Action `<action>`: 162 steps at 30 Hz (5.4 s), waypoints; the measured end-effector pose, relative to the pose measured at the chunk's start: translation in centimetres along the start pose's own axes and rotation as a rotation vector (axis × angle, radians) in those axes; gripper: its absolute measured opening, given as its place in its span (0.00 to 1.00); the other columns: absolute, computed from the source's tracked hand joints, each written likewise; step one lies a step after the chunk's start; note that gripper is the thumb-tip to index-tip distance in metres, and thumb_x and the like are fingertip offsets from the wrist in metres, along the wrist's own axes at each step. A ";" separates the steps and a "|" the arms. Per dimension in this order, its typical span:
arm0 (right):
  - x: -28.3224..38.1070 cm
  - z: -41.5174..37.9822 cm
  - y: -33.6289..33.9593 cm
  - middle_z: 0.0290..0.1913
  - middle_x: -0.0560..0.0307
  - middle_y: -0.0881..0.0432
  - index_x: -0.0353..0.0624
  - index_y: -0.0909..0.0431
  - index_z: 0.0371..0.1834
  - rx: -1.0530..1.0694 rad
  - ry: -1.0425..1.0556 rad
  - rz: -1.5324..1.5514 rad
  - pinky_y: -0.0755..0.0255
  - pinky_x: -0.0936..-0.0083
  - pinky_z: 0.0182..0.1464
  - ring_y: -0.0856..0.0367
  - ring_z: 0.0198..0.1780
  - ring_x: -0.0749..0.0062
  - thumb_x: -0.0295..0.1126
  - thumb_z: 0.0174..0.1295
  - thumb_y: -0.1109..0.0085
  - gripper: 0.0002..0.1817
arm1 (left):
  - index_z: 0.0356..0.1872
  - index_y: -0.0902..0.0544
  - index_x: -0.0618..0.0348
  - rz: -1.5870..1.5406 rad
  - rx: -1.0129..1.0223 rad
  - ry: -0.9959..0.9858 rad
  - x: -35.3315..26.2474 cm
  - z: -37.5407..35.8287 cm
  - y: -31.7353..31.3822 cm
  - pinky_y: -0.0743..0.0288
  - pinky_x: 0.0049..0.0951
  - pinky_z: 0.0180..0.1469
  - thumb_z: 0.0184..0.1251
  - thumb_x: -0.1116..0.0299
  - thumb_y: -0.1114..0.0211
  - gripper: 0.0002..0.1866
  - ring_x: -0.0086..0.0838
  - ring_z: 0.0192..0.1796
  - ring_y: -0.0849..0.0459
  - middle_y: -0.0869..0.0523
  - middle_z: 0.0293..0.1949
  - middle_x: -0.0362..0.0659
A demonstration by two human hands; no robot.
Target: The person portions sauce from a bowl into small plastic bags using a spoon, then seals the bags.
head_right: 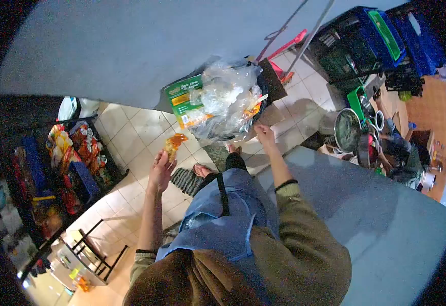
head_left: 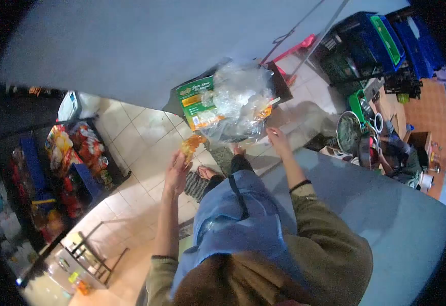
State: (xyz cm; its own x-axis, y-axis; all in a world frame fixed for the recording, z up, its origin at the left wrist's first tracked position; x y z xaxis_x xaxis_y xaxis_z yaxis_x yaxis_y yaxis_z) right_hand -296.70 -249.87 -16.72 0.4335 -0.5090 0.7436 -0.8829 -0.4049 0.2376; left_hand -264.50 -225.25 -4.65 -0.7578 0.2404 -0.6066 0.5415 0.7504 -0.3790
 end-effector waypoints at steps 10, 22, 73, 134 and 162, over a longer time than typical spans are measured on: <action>-8.0 10.2 -0.4 0.28 0.45 0.19 0.35 0.20 0.34 -0.234 0.120 -0.263 0.27 0.66 0.36 0.20 0.30 0.57 0.39 0.52 0.38 0.16 | 0.51 0.25 0.51 0.127 0.044 0.103 7.9 9.9 -12.0 0.30 0.29 0.51 0.66 0.60 0.39 0.15 0.20 0.46 0.23 0.20 0.46 0.34; -1.0 4.9 1.5 0.26 0.46 0.19 0.34 0.23 0.31 -0.099 0.165 -0.456 0.31 0.68 0.32 0.22 0.27 0.65 0.32 0.54 0.40 0.10 | 0.51 0.25 0.63 0.897 -0.033 -0.368 10.6 16.0 -20.8 0.23 0.26 0.44 0.65 0.72 0.41 0.14 0.28 0.44 0.17 0.16 0.41 0.49; -8.0 -0.4 -1.0 0.32 0.47 0.23 0.37 0.25 0.35 0.641 0.523 -1.154 0.30 0.62 0.41 0.24 0.38 0.56 0.31 0.60 0.54 0.10 | 0.51 0.24 0.57 0.934 -0.335 -0.083 13.6 -4.2 6.5 0.26 0.40 0.47 0.62 0.61 0.45 0.19 0.48 0.46 0.20 0.18 0.43 0.53; 14.9 -132.4 -127.9 0.38 0.43 0.20 0.37 0.20 0.39 3.080 -0.452 0.866 0.30 0.69 0.32 0.19 0.36 0.58 0.27 0.61 0.42 0.06 | 0.51 0.24 0.61 -0.611 -1.618 -0.434 8.1 -69.7 126.2 0.26 0.21 0.36 0.69 0.67 0.45 0.14 0.20 0.33 0.21 0.19 0.36 0.39; 13.2 -101.2 -185.8 0.38 0.45 0.18 0.42 0.24 0.51 1.390 1.382 -0.870 0.33 0.61 0.56 0.21 0.45 0.50 0.34 0.64 0.50 0.15 | 0.55 0.25 0.62 0.126 -1.046 -0.244 -42.4 -50.0 165.8 0.27 0.30 0.50 0.69 0.59 0.46 0.20 0.31 0.47 0.20 0.17 0.45 0.48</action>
State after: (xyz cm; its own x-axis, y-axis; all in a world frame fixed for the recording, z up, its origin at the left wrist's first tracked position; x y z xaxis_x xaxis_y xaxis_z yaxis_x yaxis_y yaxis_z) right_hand -145.11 -104.46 12.20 -0.3929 0.5428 0.7423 0.3657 -0.6484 0.6677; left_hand -160.82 -80.21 -6.86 -0.5628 0.3101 -0.7662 -0.0563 0.9104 0.4098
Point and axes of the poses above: each hand's wrist, its own z-axis towards the middle knuckle, its own y-axis out of the back of the hand, x = y × z, the point moved 9 cm from there along z, towards the middle knuckle
